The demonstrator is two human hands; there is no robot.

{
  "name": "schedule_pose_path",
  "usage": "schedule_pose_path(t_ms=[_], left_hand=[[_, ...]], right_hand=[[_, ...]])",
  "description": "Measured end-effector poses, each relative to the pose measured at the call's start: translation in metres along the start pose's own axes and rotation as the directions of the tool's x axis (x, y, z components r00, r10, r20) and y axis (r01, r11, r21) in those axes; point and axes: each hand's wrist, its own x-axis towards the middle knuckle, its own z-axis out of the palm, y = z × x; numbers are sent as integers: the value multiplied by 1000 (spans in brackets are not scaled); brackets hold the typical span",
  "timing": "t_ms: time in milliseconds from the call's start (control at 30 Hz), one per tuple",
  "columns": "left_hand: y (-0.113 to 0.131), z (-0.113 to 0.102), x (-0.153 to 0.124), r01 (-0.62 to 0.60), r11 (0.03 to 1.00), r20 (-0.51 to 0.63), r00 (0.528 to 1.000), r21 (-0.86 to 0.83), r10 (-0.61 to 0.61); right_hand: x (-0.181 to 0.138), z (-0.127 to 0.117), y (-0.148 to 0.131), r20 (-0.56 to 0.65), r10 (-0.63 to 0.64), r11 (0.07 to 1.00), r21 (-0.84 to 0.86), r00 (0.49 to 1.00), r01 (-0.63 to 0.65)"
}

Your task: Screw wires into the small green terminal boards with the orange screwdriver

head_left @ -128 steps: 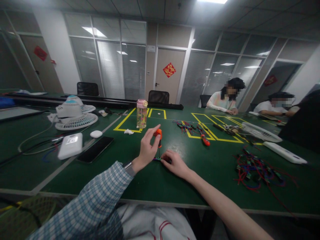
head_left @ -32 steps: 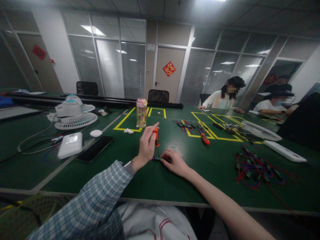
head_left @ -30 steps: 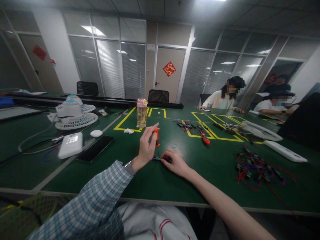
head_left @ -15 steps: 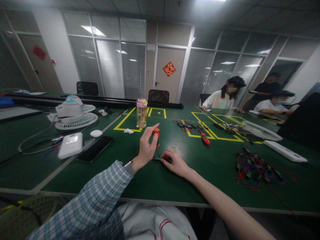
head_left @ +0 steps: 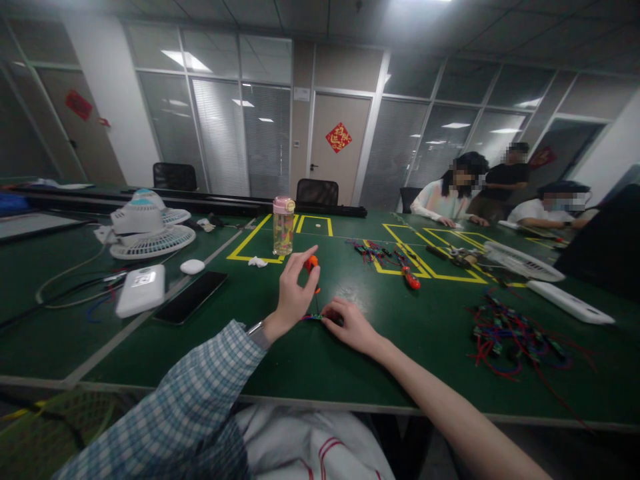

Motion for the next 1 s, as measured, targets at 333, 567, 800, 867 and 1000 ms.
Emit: schedule_pose_path(t_ms=[333, 567, 800, 867, 1000], left_hand=[[0, -1, -1, -1, 1000, 35, 999, -11, 1], [1, -1, 0, -21, 997, -27, 999, 77, 23], [0, -1, 0, -6, 1000, 11, 1000, 19, 5], [0, 0, 0, -9, 997, -43, 999, 77, 13], [-1, 0, 0, -10, 994, -66, 998, 106, 17]], right_hand=[[-1, 0, 2, -5, -13, 1000, -7, 1000, 13], [0, 0, 0, 0, -10, 1000, -10, 1000, 10], [-1, 1, 3, -6, -19, 1000, 0, 1000, 19], [-1, 1, 4, -1, -12, 1000, 0, 1000, 12], [0, 2, 5, 5, -2, 1000, -10, 1000, 2]])
